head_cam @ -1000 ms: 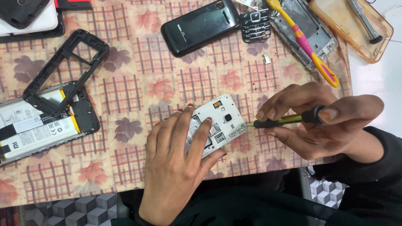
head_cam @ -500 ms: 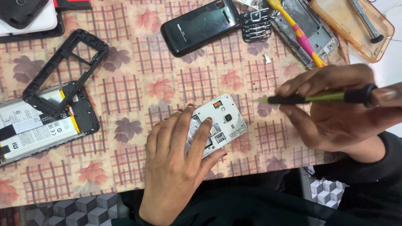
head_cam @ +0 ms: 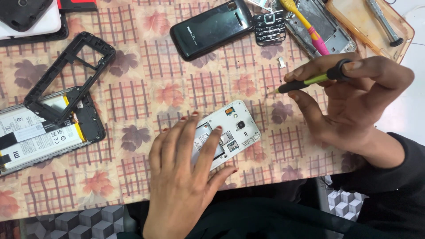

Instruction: The person disassembles a white smartphone by removing screws and the back cover. They then use a toothbrush to clean the internal components and reattach a metal bracket before securing it with screws.

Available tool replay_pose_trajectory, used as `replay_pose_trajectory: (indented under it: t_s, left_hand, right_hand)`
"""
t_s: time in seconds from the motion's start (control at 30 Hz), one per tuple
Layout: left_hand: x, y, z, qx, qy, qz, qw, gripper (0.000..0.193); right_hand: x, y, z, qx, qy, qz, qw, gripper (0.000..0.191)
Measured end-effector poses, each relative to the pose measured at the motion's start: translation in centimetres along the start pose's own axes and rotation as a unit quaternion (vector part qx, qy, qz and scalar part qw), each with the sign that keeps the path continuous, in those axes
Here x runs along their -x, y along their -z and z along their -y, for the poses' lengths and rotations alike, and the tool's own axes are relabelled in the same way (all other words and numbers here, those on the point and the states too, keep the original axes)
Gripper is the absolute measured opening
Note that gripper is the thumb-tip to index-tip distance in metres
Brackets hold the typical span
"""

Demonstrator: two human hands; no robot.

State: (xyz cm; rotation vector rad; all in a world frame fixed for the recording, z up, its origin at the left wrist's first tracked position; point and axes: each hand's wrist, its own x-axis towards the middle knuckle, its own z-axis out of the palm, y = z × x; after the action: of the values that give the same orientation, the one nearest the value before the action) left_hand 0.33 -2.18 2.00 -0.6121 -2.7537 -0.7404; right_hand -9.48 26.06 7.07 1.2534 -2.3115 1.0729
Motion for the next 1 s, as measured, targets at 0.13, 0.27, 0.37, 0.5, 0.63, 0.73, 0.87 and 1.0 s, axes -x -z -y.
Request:
replay_pose_trajectory:
  t_s: [0.13,0.27,0.37,0.5,0.63,0.73,0.87,1.0]
  left_hand:
    - [0.7,0.6,0.3,0.004,0.033,0.020,0.999,0.070]
    - [0.8,0.2,0.2,-0.014,0.040,0.005,0.999,0.073]
    - [0.8,-0.2,-0.3,-0.022,0.052,-0.004,0.998,0.073]
    - [1.0,-0.3,-0.6,-0.028,0.051,0.002,0.998,0.079]
    - [2.2,0.6,0.7,0.014,0.016,0.033,0.999,0.079]
    - [3.2,1.3,2.2,0.069,0.006,0.082,0.994,0.078]
    - [3.6,1.7,3.3,0.089,-0.023,0.093,0.991,0.081]
    - [3.2,1.7,2.6,0.098,-0.018,0.081,0.992,0.078]
  right_hand:
    - [-0.1,0.0,0.1,0.013,0.003,0.003,1.000,0.071]
    - [0.0,0.3,0.0,0.015,0.020,0.013,1.000,0.072]
    - [0.2,0.3,0.0,0.034,-0.005,0.022,0.999,0.073]
    - [0.3,0.2,-0.1,0.037,0.004,0.007,0.999,0.075]
    - [0.1,0.2,-0.3,0.037,0.027,0.000,0.999,0.076]
    - [0.1,0.1,-0.2,0.050,0.014,-0.003,0.999,0.074]
    - [0.5,0.1,0.0,0.061,0.011,0.000,0.998,0.075]
    - [0.6,0.4,-0.1,0.054,0.025,-0.012,0.998,0.076]
